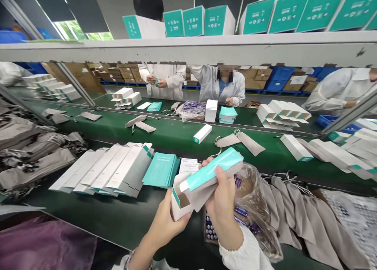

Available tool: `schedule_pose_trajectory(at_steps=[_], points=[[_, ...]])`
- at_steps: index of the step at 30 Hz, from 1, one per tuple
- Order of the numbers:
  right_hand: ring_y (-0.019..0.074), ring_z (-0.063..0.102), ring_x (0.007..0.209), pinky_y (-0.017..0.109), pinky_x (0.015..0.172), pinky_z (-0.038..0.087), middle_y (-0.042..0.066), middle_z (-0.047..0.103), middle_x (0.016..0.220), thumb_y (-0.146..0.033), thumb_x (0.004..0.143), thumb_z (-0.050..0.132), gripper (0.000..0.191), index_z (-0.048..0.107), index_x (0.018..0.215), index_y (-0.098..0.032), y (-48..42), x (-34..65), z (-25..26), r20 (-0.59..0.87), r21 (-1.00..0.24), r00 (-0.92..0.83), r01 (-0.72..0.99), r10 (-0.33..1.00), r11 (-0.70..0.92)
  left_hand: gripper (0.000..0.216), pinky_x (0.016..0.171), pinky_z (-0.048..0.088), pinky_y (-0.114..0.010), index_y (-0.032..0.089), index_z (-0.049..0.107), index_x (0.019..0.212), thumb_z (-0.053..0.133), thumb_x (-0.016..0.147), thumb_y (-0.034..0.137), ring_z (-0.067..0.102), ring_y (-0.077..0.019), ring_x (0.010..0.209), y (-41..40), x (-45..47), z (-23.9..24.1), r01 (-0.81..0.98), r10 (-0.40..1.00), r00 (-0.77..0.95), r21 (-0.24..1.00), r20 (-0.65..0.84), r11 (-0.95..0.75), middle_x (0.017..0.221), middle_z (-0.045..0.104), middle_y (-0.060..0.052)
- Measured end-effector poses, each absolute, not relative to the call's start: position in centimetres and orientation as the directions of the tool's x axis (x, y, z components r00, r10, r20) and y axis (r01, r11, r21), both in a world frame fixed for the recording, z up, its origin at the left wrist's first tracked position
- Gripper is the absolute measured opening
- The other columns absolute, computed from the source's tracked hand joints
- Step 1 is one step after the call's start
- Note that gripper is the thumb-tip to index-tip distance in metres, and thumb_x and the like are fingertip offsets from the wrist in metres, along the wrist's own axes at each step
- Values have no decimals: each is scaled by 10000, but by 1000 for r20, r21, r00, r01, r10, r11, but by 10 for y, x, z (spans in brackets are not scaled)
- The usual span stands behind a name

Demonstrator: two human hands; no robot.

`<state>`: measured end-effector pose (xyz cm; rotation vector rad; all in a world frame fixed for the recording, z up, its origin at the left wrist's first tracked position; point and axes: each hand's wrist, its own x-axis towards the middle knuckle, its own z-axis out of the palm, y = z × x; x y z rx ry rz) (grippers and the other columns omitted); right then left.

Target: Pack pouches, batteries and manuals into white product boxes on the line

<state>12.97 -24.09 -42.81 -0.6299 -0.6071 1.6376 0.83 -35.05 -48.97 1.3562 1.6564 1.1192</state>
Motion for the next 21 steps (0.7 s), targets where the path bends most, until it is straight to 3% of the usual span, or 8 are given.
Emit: schedule_pose_trajectory(at_steps=[6, 12, 17, 21], points=[[204, 650, 858, 339, 740, 548, 36, 673, 944, -274, 878, 675, 197, 602, 1056, -235, -244, 142, -443, 217, -886, -264, -457, 940, 76, 643, 1022, 447, -394, 246, 435, 1369, 656, 776, 134, 577, -282, 1213, -347, 8, -492, 385, 992, -120, 922, 25, 23, 1339, 606, -85], [235, 658, 947, 386, 848, 548, 67, 680, 1041, -310, 862, 693, 273, 587, 1100, -227, -251, 143, -442, 279, -954, -502, -240, 819, 178, 597, 958, 486, -358, 240, 493, 1301, 639, 747, 72, 621, -250, 1129, -338, 11, -491, 244, 999, 25, 969, -47, 39, 1244, 660, -47], [273, 554, 1259, 468, 1117, 385, 123, 589, 1358, -348, 893, 658, 499, 486, 1342, -215, -256, 136, -459, 261, -965, -309, -112, 914, 238, 601, 931, 494, -354, 237, 478, 1303, 685, 753, 113, 646, -243, 1075, -338, 16, -497, 236, 993, -115, 970, -29, 56, 1211, 684, -38], [272, 474, 1363, 500, 1197, 274, 123, 522, 1452, -363, 904, 644, 606, 399, 1441, -231, -260, 134, -466, 247, -967, -215, -115, 945, 226, 578, 943, 495, -375, 227, 489, 1302, 678, 764, 133, 645, -264, 1098, -335, 19, -501, 278, 989, -149, 960, 25, 17, 1226, 678, -63]])
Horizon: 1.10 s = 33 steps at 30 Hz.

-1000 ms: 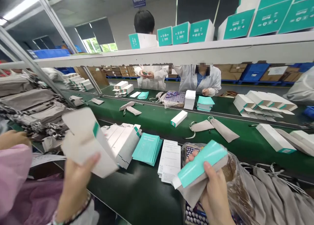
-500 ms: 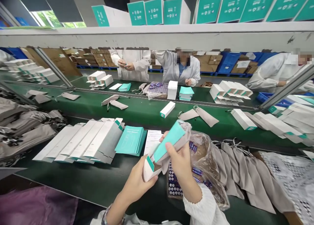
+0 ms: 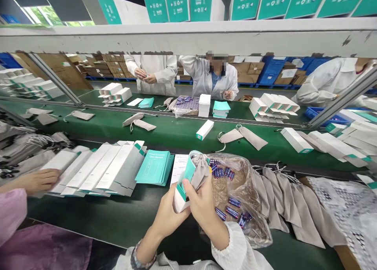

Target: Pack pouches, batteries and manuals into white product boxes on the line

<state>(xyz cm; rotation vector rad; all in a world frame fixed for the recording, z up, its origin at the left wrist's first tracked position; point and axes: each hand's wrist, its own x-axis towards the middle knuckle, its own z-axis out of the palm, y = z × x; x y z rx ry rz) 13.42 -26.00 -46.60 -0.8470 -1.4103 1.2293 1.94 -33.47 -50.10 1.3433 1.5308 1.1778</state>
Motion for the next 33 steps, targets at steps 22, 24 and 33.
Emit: schedule_pose_trajectory(at_steps=[22, 24, 33], points=[[281, 544, 1307, 460, 1108, 430, 124, 583, 1392, -498, 903, 601, 670, 369, 1479, -248, -276, 126, -481, 142, -980, -69, -154, 988, 130, 508, 902, 513, -380, 246, 466, 1291, 667, 825, 252, 662, -278, 1080, -325, 28, -499, 350, 974, -214, 937, 74, 6, 1219, 676, -88], [283, 521, 1333, 459, 1120, 418, 126, 576, 1400, -480, 913, 591, 660, 364, 1486, -243, -279, 123, -482, 164, -975, -117, -167, 980, 144, 528, 942, 494, -422, 237, 459, 1310, 672, 833, 314, 646, -309, 1122, -325, 32, -505, 433, 949, -288, 901, 130, 8, 1263, 662, -119], [311, 295, 1483, 541, 1186, 300, 74, 251, 1635, -361, 918, 623, 692, 296, 1525, -304, -285, 117, -486, 316, -946, -316, -29, 895, 323, 412, 825, 544, -363, 228, 506, 1215, 658, 834, 262, 715, -277, 962, -320, 19, -498, 374, 917, -354, 926, 183, -40, 1161, 720, -94]])
